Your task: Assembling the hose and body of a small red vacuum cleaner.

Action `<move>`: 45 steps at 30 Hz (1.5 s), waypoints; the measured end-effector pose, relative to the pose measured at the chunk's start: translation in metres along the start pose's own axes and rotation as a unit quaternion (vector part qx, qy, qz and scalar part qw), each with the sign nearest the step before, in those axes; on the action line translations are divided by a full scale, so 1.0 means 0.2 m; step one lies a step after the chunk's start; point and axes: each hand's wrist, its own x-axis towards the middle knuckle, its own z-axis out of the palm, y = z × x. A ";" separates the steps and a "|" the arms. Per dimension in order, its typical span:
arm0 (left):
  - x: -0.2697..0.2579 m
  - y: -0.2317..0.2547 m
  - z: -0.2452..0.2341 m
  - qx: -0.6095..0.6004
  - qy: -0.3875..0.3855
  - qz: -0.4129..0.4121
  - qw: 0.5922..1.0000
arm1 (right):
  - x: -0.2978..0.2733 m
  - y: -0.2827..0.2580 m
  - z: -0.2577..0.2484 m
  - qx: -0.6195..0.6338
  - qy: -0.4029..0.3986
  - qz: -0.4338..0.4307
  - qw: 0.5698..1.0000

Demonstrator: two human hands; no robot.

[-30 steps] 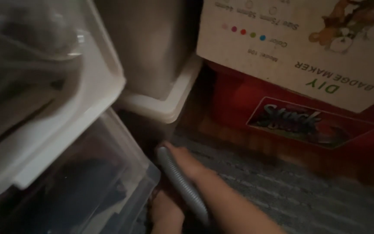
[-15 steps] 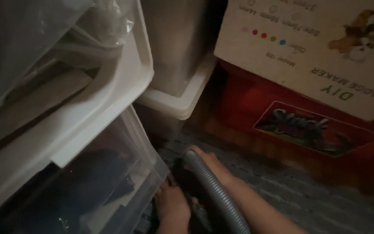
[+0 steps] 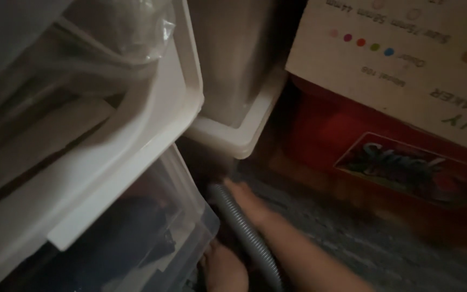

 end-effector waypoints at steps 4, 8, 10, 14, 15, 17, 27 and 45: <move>0.05 -0.04 0.06 -0.070 0.027 -0.052 0.996 | 0.12 0.04 0.10 0.098 0.027 0.068 0.993; -0.05 0.02 -0.07 -0.135 -0.018 -0.074 0.988 | 0.16 0.09 0.11 0.123 0.051 0.022 0.991; -0.04 0.01 -0.04 -0.114 0.000 -0.059 0.992 | 0.12 0.10 0.05 0.094 0.035 0.027 0.995; -0.22 0.07 -0.22 -0.079 0.002 -0.018 0.997 | 0.06 0.16 -0.07 0.050 -0.003 -0.034 0.998; -0.24 0.08 -0.23 -0.080 0.002 -0.020 0.997 | -0.01 0.11 -0.10 0.051 -0.005 -0.033 0.998; -0.26 0.11 -0.25 0.133 -0.005 0.050 0.990 | -0.16 0.01 -0.21 -0.051 0.031 -0.034 0.998; -0.22 0.16 -0.26 0.222 -0.080 0.015 0.972 | -0.72 -0.06 -0.60 -0.257 0.102 -0.044 0.960; -0.22 0.22 -0.38 0.195 -0.055 0.109 0.973 | -0.51 -0.08 -0.42 -0.160 0.198 0.096 0.962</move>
